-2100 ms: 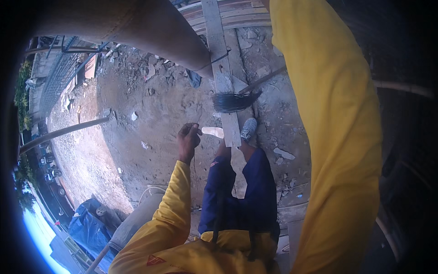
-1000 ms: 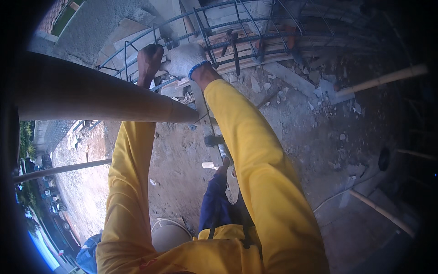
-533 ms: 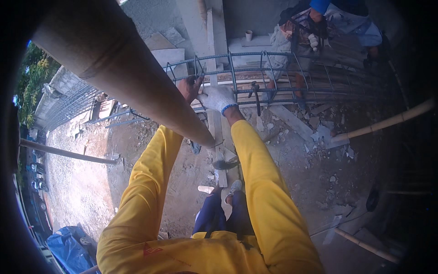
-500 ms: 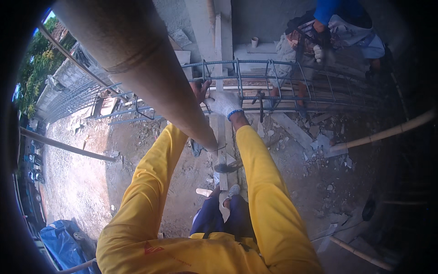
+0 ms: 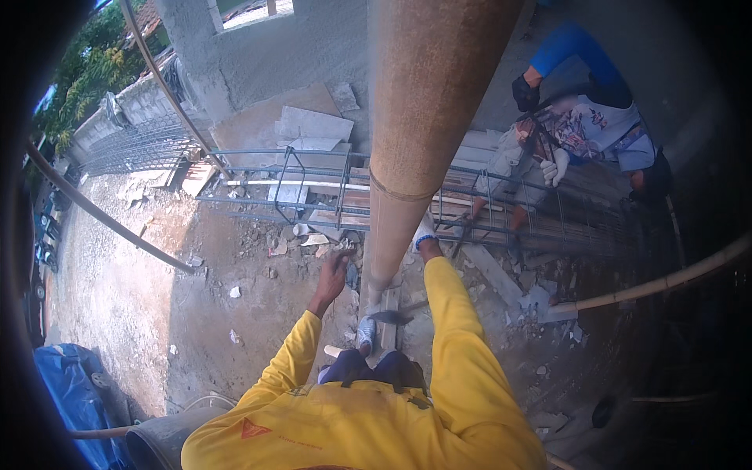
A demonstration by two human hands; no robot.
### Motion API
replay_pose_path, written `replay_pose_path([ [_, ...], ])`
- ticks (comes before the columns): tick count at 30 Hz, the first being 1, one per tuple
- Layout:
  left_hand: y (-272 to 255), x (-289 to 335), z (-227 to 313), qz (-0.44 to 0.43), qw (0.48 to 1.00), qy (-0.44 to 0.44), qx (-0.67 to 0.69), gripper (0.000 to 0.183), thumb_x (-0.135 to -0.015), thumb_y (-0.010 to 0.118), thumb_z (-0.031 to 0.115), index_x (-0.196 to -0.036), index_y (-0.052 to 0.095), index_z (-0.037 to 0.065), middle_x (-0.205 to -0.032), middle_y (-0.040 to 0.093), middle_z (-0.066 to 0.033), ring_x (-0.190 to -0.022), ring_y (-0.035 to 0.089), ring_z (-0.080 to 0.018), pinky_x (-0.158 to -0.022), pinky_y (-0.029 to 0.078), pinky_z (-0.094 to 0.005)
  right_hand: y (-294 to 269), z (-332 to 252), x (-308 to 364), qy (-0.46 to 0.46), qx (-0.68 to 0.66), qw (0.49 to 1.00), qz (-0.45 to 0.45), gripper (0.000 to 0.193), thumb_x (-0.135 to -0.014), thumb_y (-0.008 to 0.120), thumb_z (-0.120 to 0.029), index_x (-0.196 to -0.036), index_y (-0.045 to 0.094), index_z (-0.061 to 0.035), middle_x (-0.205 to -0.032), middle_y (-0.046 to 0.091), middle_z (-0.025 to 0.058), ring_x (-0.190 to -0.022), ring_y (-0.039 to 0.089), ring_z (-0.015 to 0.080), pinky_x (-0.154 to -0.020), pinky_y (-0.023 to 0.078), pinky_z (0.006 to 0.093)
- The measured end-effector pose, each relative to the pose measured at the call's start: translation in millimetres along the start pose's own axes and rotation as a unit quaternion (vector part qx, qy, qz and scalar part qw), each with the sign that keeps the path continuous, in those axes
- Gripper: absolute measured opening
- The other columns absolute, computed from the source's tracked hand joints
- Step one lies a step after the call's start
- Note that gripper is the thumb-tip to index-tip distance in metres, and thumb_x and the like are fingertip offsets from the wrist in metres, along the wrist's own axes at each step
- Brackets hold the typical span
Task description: The person uses pliers to twist and secure wire ties around the intersections of a steel rebar cage. They repeatedly position the wire, wrap it around the bars, and twist it tight to fasten the structure.
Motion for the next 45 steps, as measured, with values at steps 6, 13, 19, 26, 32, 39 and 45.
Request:
replay_pose_path([
  [6,47.8,47.8,-61.3,-0.129,0.898,-0.324,0.267,0.047,-0.111,0.059,0.019,-0.157,0.055,0.005,-0.070,0.056,0.0000,-0.058,0.048,-0.0059,-0.051,0.038,-0.0262,2.8,10.4,10.0,-0.003,-0.016,1.000,0.010,0.047,-0.099,0.056,-0.052,-0.122,0.077,-0.0166,-0.116,0.078,0.0204,-0.111,0.073,0.0420,-0.095,0.056,0.0536],
  [13,51.0,19.2,-108.2,0.019,0.887,-0.320,0.333,0.018,-0.105,0.054,0.006,-0.120,0.062,0.002,-0.080,0.061,-0.0029,-0.058,0.052,-0.0078,-0.049,0.039,-0.0236,12.6,12.0,5.2,-0.012,-0.024,1.000,0.015,0.044,-0.098,0.060,-0.048,-0.121,0.076,-0.0136,-0.115,0.077,0.0217,-0.111,0.073,0.0432,-0.093,0.056,0.0532],
  [19,68.7,-13.3,-94.6,-0.014,0.881,-0.342,0.325,0.026,-0.103,0.056,0.003,-0.126,0.069,0.001,-0.082,0.063,-0.0035,-0.058,0.053,-0.0090,-0.049,0.040,-0.0239,9.5,5.6,-12.3,-0.024,-0.040,0.999,0.024,0.042,-0.096,0.064,-0.044,-0.119,0.076,-0.0110,-0.114,0.077,0.0228,-0.111,0.072,0.0443,-0.092,0.056,0.0528],
  [26,87.0,-33.7,-105.1,0.036,0.827,-0.367,0.424,0.034,-0.104,0.058,0.001,-0.136,0.068,0.000,-0.089,0.064,-0.0054,-0.060,0.055,-0.0110,-0.050,0.041,-0.0238,-20.9,-4.2,-6.4,0.032,-0.104,0.993,0.043,0.038,-0.093,0.072,-0.039,-0.117,0.076,-0.0103,-0.112,0.077,0.0235,-0.109,0.072,0.0451,-0.091,0.057,0.0531],
  [32,106.7,-63.0,-109.1,0.009,0.802,-0.390,0.451,0.029,-0.103,0.068,0.006,-0.132,0.070,0.002,-0.086,0.067,-0.0014,-0.062,0.058,-0.0094,-0.051,0.044,-0.0227,-58.1,-25.4,-8.7,-0.008,-0.099,0.987,0.130,0.033,-0.092,0.076,-0.031,-0.116,0.078,-0.0082,-0.112,0.075,0.0226,-0.106,0.071,0.0415,-0.091,0.055,0.0502],
  [39,104.7,-96.5,-91.8,-0.041,0.847,-0.361,0.387,0.025,-0.101,0.072,0.013,-0.120,0.071,-0.004,-0.092,0.070,-0.0051,-0.068,0.057,-0.0103,-0.058,0.046,-0.0260,-58.0,-63.3,-54.9,-0.086,-0.128,0.984,0.087,0.029,-0.091,0.082,-0.021,-0.115,0.080,-0.0059,-0.111,0.072,0.0215,-0.103,0.069,0.0373,-0.091,0.053,0.0468],
  [45,108.5,-98.2,-92.2,-0.064,0.844,-0.345,0.407,0.027,-0.098,0.077,0.016,-0.116,0.073,-0.004,-0.089,0.071,-0.0034,-0.067,0.057,-0.0095,-0.061,0.046,-0.0242,-41.4,-69.8,-65.6,-0.069,-0.153,0.982,0.084,0.029,-0.091,0.082,-0.024,-0.113,0.079,-0.0049,-0.103,0.071,0.0191,-0.097,0.069,0.0329,-0.088,0.054,0.0446],
])
Point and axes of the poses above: each hand's wrist, its own x-axis away from the middle knuckle, its own y-axis out of the palm, z = x × y, the point moved 9 cm from there along -x, towards the middle knuckle
